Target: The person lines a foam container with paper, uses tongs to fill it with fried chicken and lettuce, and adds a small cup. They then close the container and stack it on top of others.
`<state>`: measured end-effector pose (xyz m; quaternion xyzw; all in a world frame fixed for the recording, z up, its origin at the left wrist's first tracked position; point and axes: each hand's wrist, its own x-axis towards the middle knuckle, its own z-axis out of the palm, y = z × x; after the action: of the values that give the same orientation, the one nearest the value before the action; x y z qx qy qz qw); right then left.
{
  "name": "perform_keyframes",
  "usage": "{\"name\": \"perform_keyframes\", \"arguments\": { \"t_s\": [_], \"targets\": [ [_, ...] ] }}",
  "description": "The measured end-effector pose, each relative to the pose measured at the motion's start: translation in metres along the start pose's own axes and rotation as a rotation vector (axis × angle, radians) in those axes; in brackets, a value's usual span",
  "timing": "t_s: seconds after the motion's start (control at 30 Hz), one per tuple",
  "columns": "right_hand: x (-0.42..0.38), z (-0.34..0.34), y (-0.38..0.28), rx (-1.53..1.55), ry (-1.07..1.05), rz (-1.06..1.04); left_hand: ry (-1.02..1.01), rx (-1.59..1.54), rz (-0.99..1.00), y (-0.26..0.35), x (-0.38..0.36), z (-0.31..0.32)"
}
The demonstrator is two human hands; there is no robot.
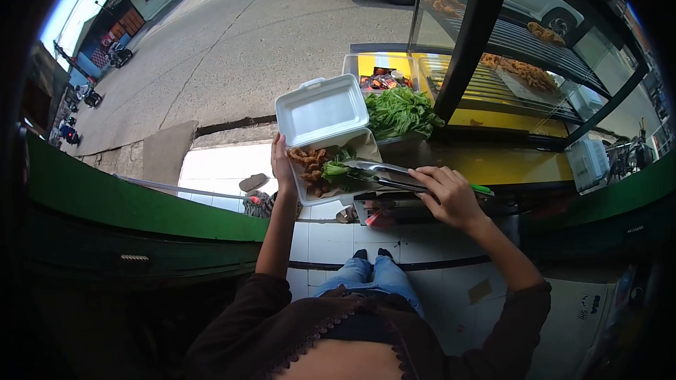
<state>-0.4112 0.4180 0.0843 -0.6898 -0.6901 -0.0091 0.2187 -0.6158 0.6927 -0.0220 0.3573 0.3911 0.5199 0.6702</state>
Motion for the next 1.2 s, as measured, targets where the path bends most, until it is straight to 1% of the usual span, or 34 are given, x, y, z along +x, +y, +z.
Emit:
{"name": "perform_keyframes", "arguments": {
  "t_s": [0.13, 0.33, 0.4, 0.43, 0.5, 0.57, 0.63, 0.67, 0.7, 0.77, 0.8, 0.83, 0.9, 0.93, 0.97, 1.03, 1.2],
  "targets": [
    [-0.001, -0.016, 0.003, 0.013, -0.052, 0.011, -0.034, -0.088, 0.018, -0.006, 0.002, -0.004],
    [0.002, -0.032, 0.011, 0.077, -0.057, 0.013, 0.004, -0.096, 0.02, -0.002, -0.008, -0.005],
    [0.005, -0.038, 0.008, 0.184, -0.016, 0.097, 0.014, -0.097, 0.026, -0.003, -0.008, -0.006],
    [0.006, -0.04, 0.007, 0.184, -0.014, 0.094, 0.02, -0.097, 0.03, -0.004, -0.008, -0.006],
    [0.008, -0.043, 0.007, 0.342, 0.009, 0.179, 0.036, -0.096, 0.037, -0.005, -0.009, -0.007],
    [0.009, -0.042, 0.012, 0.375, 0.003, 0.184, 0.05, -0.095, 0.043, -0.004, -0.01, -0.008],
    [0.01, -0.038, 0.022, 0.604, 0.036, 0.271, 0.054, -0.054, 0.062, -0.005, -0.009, -0.012],
    [0.014, -0.042, 0.027, 0.536, 0.043, 0.255, 0.053, -0.055, 0.063, -0.005, -0.009, -0.014],
    [0.02, -0.043, 0.036, 0.538, 0.108, 0.292, 0.058, -0.078, 0.059, -0.004, -0.008, -0.017],
    [0.024, -0.038, 0.06, 0.461, 0.114, 0.36, 0.062, -0.099, 0.055, -0.005, -0.007, -0.022],
    [0.029, -0.032, 0.067, 0.425, 0.182, 0.325, 0.078, -0.089, 0.062, -0.005, -0.006, -0.024],
    [0.033, -0.027, 0.072, 0.424, 0.182, 0.325, 0.095, -0.079, 0.068, -0.006, -0.006, -0.026],
    [0.041, -0.018, 0.081, -0.047, 0.221, 0.237, 0.099, -0.063, 0.094, -0.007, -0.006, -0.027],
    [0.043, -0.008, 0.09, -0.206, 0.252, 0.118, 0.105, -0.075, 0.087, -0.006, -0.007, -0.027],
    [0.044, 0.002, 0.095, -0.205, 0.251, 0.118, 0.112, -0.087, 0.081, -0.005, -0.008, -0.027],
    [0.048, 0.012, 0.098, -0.42, 0.109, 0.009, 0.097, -0.097, 0.071, -0.009, -0.005, -0.034],
    [0.044, 0.001, 0.094, -0.417, 0.083, -0.014, 0.102, -0.086, 0.034, 0.0, -0.009, -0.034]
  ]
}}
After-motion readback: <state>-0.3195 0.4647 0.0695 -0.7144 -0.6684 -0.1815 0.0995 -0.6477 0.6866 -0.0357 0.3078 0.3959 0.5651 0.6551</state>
